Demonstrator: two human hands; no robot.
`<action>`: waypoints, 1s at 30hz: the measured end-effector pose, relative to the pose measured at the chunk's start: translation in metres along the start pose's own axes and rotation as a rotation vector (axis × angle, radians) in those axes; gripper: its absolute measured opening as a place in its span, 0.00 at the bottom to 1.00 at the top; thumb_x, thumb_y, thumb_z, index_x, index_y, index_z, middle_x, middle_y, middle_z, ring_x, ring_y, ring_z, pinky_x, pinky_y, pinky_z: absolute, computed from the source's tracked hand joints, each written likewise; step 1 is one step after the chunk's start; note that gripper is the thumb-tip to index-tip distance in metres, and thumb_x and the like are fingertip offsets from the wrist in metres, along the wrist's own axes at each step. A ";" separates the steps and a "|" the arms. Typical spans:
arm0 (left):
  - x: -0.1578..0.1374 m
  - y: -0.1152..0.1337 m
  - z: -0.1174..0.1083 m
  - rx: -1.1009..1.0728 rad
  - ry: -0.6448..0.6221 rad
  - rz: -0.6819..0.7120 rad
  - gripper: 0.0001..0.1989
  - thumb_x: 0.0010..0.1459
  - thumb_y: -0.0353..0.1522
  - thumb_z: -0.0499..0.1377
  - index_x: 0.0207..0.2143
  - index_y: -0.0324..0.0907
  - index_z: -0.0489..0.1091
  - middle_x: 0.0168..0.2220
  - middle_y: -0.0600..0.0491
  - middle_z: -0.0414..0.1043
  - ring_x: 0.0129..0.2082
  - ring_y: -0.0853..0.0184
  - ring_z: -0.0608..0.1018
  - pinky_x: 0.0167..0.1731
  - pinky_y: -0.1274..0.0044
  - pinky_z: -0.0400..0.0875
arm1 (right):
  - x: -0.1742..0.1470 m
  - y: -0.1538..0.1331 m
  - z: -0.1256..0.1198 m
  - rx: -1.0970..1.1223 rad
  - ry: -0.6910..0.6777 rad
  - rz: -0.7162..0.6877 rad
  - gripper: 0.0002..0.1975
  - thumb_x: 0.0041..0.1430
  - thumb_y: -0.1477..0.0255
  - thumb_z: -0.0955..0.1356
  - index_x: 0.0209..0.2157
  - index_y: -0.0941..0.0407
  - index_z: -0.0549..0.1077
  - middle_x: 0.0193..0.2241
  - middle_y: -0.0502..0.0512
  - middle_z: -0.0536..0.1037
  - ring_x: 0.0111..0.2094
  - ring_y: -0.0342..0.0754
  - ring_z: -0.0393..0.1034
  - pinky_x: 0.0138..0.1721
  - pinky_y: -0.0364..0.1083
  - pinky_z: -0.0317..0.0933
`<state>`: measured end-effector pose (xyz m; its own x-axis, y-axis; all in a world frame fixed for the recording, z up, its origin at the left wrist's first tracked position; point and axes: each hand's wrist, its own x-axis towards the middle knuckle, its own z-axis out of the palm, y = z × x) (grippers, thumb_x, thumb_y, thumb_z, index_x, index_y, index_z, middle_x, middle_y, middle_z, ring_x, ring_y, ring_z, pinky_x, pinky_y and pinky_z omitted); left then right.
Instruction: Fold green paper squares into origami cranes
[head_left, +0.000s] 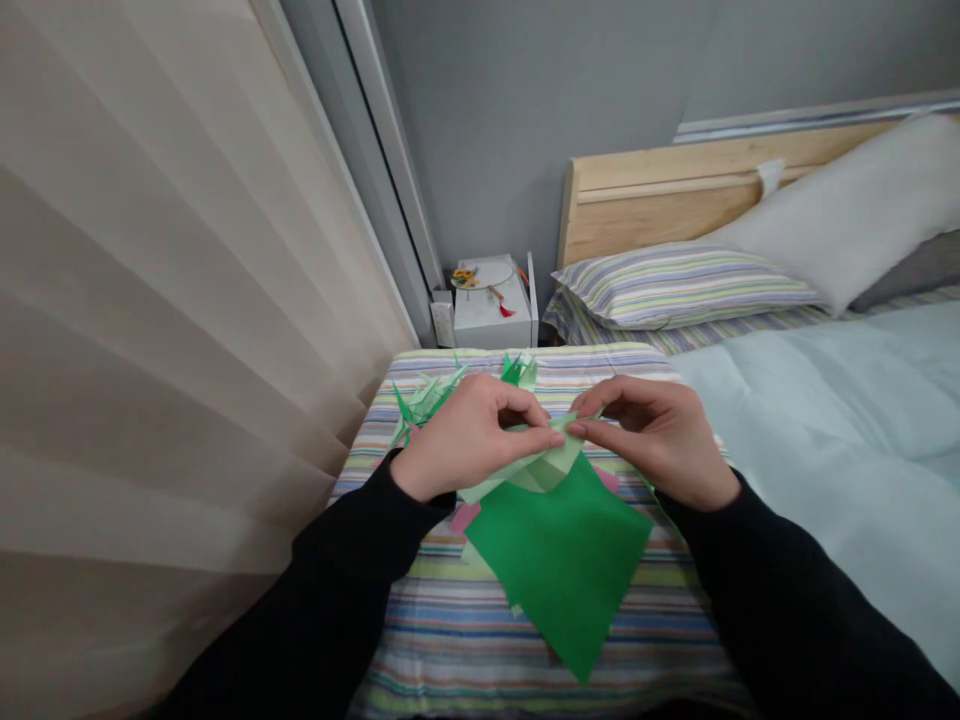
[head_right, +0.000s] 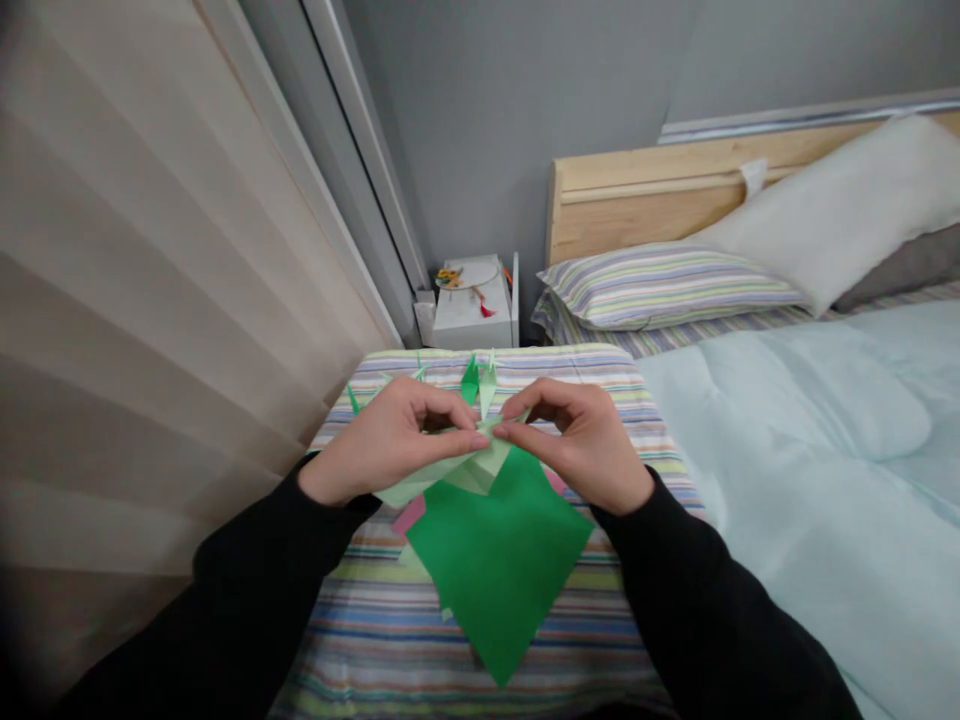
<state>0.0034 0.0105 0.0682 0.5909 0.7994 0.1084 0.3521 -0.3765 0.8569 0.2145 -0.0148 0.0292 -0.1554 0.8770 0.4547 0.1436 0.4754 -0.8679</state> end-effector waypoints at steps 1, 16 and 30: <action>-0.001 -0.001 -0.001 0.005 -0.001 -0.001 0.09 0.55 0.34 0.66 0.24 0.38 0.77 0.24 0.53 0.77 0.25 0.69 0.75 0.27 0.78 0.68 | -0.001 0.001 0.001 0.010 -0.005 0.007 0.09 0.54 0.66 0.78 0.28 0.54 0.79 0.28 0.53 0.82 0.30 0.48 0.76 0.33 0.47 0.71; -0.011 -0.010 0.000 0.035 -0.065 -0.009 0.11 0.56 0.33 0.65 0.22 0.41 0.73 0.19 0.58 0.72 0.21 0.73 0.70 0.22 0.80 0.61 | -0.018 0.004 0.010 0.018 -0.037 0.018 0.06 0.57 0.71 0.77 0.28 0.51 0.78 0.26 0.51 0.81 0.30 0.49 0.77 0.33 0.48 0.73; -0.007 -0.025 0.002 -0.089 -0.037 -0.061 0.12 0.54 0.31 0.67 0.21 0.38 0.70 0.19 0.60 0.66 0.20 0.77 0.66 0.22 0.83 0.59 | -0.015 0.016 0.017 0.025 -0.037 0.018 0.07 0.57 0.76 0.76 0.28 0.54 0.76 0.27 0.51 0.80 0.30 0.45 0.75 0.34 0.44 0.69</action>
<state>-0.0081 0.0135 0.0454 0.5976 0.8009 0.0373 0.3233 -0.2833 0.9029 0.2025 -0.0218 0.0050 -0.1892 0.8818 0.4320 0.1224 0.4577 -0.8806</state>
